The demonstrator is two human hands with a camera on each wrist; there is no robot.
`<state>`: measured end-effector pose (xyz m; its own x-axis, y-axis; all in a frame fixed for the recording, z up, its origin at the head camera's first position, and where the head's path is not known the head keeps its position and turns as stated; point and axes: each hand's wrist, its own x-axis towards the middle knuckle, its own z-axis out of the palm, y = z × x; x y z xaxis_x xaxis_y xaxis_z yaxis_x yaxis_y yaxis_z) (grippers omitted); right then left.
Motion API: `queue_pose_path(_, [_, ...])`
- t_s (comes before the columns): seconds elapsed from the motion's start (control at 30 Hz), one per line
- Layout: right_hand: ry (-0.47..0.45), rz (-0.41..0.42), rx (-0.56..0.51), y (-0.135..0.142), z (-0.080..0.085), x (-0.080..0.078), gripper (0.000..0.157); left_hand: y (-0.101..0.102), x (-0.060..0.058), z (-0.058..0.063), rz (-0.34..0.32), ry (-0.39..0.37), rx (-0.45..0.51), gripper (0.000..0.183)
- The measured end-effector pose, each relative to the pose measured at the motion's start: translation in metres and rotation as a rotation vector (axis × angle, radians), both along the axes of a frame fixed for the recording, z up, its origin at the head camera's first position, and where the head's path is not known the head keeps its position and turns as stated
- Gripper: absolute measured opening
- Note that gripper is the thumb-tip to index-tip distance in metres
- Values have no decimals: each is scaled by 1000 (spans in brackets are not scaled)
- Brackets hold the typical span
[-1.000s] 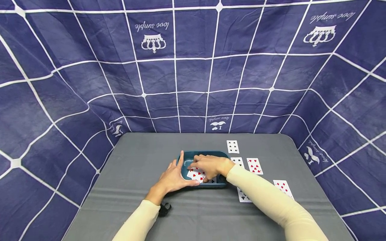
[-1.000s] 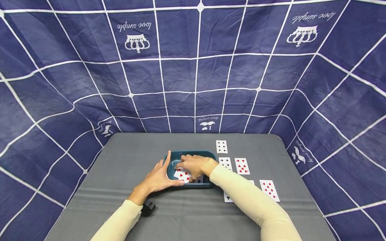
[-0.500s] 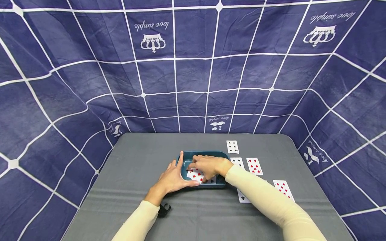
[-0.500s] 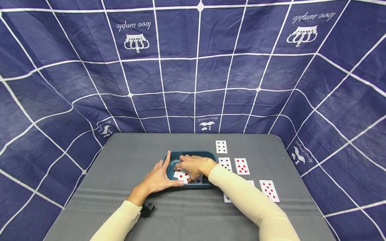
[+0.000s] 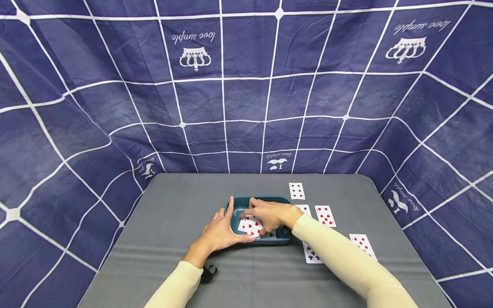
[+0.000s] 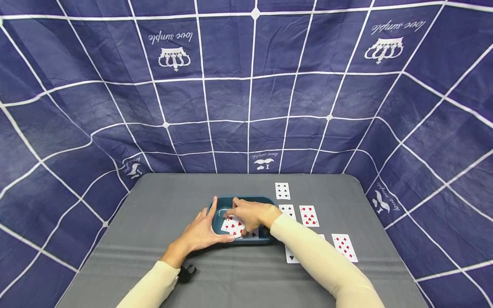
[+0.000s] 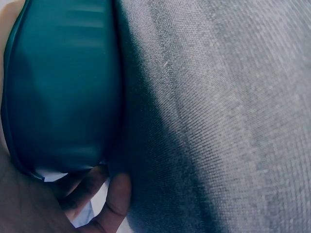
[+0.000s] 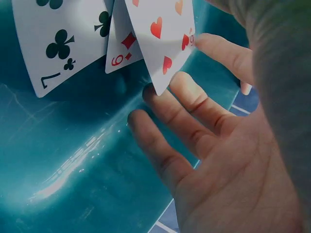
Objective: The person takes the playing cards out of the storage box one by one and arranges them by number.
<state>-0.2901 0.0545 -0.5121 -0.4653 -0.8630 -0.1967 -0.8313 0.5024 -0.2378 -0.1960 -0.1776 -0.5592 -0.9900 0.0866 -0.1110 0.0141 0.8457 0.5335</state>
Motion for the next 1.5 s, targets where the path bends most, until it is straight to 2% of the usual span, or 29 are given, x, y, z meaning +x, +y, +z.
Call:
queue_pose_path(0.27, [-20, -8, -28, 6, -3, 4, 86, 0, 7, -4, 3, 4, -8, 164])
queue_pose_path(0.57, [-23, -9, -62, 14, -2, 5, 81, 0, 5, -5, 9, -3, -10, 165])
queue_pose_path(0.93, [1, -22, -134, 34, 12, 3, 79, 1, 4, -3, 16, 8, -14, 167])
queue_pose_path(1.23, [45, -10, -199, 58, 25, -3, 65, -1, 1, -1, 21, 0, -15, 165])
queue_pose_path(1.5, [80, -73, -244, 84, 31, -7, 60, 0, 1, -1, 20, 9, -8, 166])
